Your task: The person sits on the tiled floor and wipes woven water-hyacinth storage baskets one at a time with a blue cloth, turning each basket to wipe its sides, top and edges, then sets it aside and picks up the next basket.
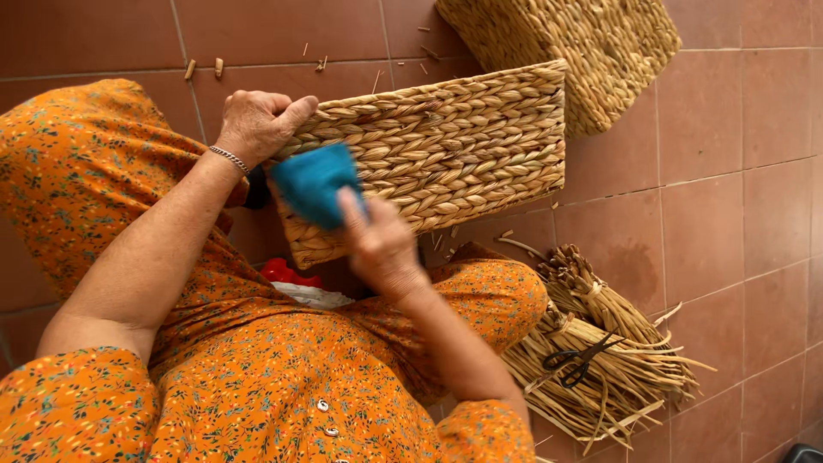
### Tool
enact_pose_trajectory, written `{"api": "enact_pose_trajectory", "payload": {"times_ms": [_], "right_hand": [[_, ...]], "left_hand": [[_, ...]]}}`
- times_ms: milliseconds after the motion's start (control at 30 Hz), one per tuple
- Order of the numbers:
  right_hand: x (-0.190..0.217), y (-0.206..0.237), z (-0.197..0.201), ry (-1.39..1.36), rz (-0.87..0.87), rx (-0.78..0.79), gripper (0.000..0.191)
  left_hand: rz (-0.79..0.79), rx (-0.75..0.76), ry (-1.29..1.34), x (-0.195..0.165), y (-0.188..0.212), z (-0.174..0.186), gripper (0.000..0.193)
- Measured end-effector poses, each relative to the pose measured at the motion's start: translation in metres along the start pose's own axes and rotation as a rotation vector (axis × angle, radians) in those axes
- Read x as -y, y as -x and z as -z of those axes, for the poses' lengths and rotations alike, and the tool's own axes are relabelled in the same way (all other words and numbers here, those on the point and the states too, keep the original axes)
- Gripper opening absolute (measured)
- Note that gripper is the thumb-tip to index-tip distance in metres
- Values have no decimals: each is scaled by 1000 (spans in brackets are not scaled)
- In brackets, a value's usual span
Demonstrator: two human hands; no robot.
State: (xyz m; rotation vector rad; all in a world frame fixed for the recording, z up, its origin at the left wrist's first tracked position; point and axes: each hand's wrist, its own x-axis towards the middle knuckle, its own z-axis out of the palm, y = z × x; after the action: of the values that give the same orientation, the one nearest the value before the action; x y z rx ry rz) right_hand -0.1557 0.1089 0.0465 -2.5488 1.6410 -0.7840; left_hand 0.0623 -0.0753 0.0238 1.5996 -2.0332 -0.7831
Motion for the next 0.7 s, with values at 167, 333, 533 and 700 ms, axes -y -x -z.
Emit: {"api": "enact_pose_trajectory", "payload": {"times_ms": [167, 333, 533, 700], "right_hand": [[-167, 9, 36, 485, -327, -72, 57], [-227, 13, 58, 514, -783, -225, 59], [-28, -9, 3, 22, -270, -69, 47], [22, 6, -5, 7, -18, -22, 60]], "left_hand": [[-19, -8, 131, -2, 5, -7, 55], [38, 24, 27, -8, 12, -9, 61], [10, -72, 112, -6, 5, -2, 52], [-45, -120, 38, -7, 2, -3, 52]]}}
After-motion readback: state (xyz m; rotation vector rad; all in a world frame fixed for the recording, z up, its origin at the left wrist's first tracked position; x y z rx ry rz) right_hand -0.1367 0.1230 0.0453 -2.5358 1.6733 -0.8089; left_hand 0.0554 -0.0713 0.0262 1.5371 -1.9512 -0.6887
